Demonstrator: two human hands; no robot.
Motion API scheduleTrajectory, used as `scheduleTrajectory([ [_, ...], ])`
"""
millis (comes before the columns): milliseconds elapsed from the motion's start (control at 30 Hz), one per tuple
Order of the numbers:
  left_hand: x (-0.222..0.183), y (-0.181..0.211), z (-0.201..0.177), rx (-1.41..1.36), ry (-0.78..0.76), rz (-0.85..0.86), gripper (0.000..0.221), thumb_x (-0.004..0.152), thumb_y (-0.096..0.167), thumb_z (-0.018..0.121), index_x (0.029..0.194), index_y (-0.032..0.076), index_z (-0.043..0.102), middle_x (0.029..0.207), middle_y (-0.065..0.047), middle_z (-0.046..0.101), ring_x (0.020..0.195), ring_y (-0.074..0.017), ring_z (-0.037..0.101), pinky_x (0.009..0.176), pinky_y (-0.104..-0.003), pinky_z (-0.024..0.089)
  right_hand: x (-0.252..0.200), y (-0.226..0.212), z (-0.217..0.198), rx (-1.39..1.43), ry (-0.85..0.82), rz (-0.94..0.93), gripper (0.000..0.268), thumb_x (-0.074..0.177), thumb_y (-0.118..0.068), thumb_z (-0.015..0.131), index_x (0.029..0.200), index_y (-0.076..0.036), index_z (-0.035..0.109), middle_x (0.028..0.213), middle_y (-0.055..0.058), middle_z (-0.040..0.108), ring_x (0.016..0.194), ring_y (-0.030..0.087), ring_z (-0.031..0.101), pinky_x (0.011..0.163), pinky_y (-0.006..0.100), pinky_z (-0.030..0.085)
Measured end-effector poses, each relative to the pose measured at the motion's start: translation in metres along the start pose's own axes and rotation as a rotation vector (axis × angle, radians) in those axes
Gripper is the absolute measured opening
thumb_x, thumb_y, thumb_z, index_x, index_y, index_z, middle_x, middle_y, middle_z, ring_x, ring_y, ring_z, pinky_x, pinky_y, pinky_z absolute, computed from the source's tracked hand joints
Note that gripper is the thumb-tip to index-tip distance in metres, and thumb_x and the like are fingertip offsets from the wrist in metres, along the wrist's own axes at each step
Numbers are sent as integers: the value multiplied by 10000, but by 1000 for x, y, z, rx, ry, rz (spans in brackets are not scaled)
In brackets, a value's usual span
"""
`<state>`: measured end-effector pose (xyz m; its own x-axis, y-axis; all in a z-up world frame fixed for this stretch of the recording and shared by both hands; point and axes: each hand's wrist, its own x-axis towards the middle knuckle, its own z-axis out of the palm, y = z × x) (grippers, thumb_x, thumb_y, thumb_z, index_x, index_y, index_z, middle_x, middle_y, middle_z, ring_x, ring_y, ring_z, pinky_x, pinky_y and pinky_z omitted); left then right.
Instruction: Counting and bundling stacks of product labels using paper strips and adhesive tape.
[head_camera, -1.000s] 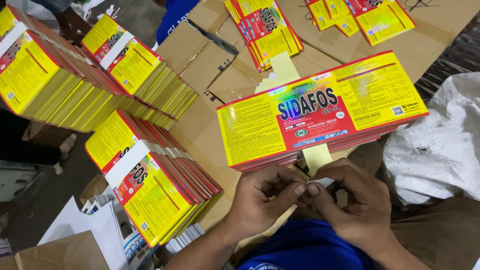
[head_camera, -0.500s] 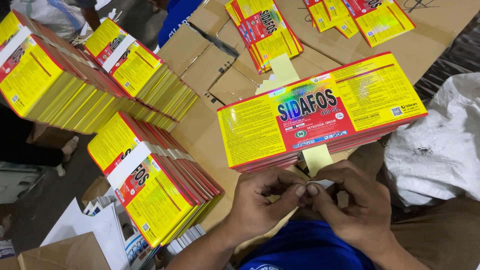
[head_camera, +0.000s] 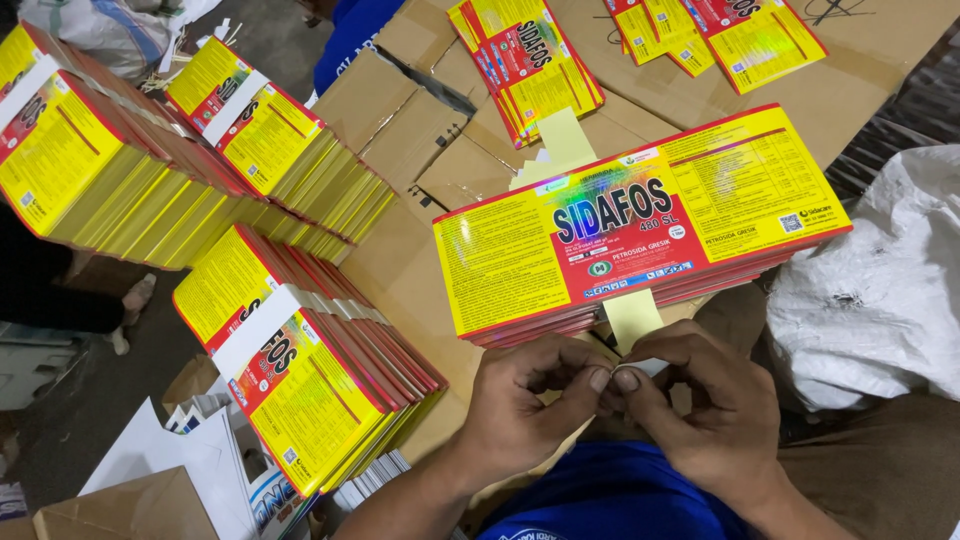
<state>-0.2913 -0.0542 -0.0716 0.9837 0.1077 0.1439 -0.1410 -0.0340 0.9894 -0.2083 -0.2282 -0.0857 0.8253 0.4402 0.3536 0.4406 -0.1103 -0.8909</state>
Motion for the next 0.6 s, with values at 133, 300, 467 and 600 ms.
scheduleTrajectory([
  [133,2,0,0,-56,-34,-21,73,1050,-20,624,1103,-65,643,985,-92,710,876,-115,718,785,-267,619,-1,4,0,1,-16,71,162,782,-74,800,906,-65,697,774,16,714,564,79,597,496,246,422],
  [300,4,6,-1,-48,-60,-53,62,1047,6,627,1079,-47,632,966,-71,688,860,-103,703,763,-256,604,-3,16,-2,82,-57,49,135,815,-70,787,910,-67,691,830,21,730,684,96,679,599,241,496],
  [467,6,12,-5,40,-114,-120,103,1040,91,636,1073,-6,642,936,-26,661,848,-68,616,742,-241,516,-4,29,-12,187,-150,-82,249,798,-33,781,1032,-50,695,983,69,725,864,153,706,765,269,548],
  [600,8,22,-6,74,-164,-148,107,1031,107,640,1070,8,651,928,-10,656,856,-63,603,758,-245,506,-1,23,-21,82,-100,-211,415,768,-54,798,1163,-54,673,1109,87,696,967,188,698,835,293,553],
])
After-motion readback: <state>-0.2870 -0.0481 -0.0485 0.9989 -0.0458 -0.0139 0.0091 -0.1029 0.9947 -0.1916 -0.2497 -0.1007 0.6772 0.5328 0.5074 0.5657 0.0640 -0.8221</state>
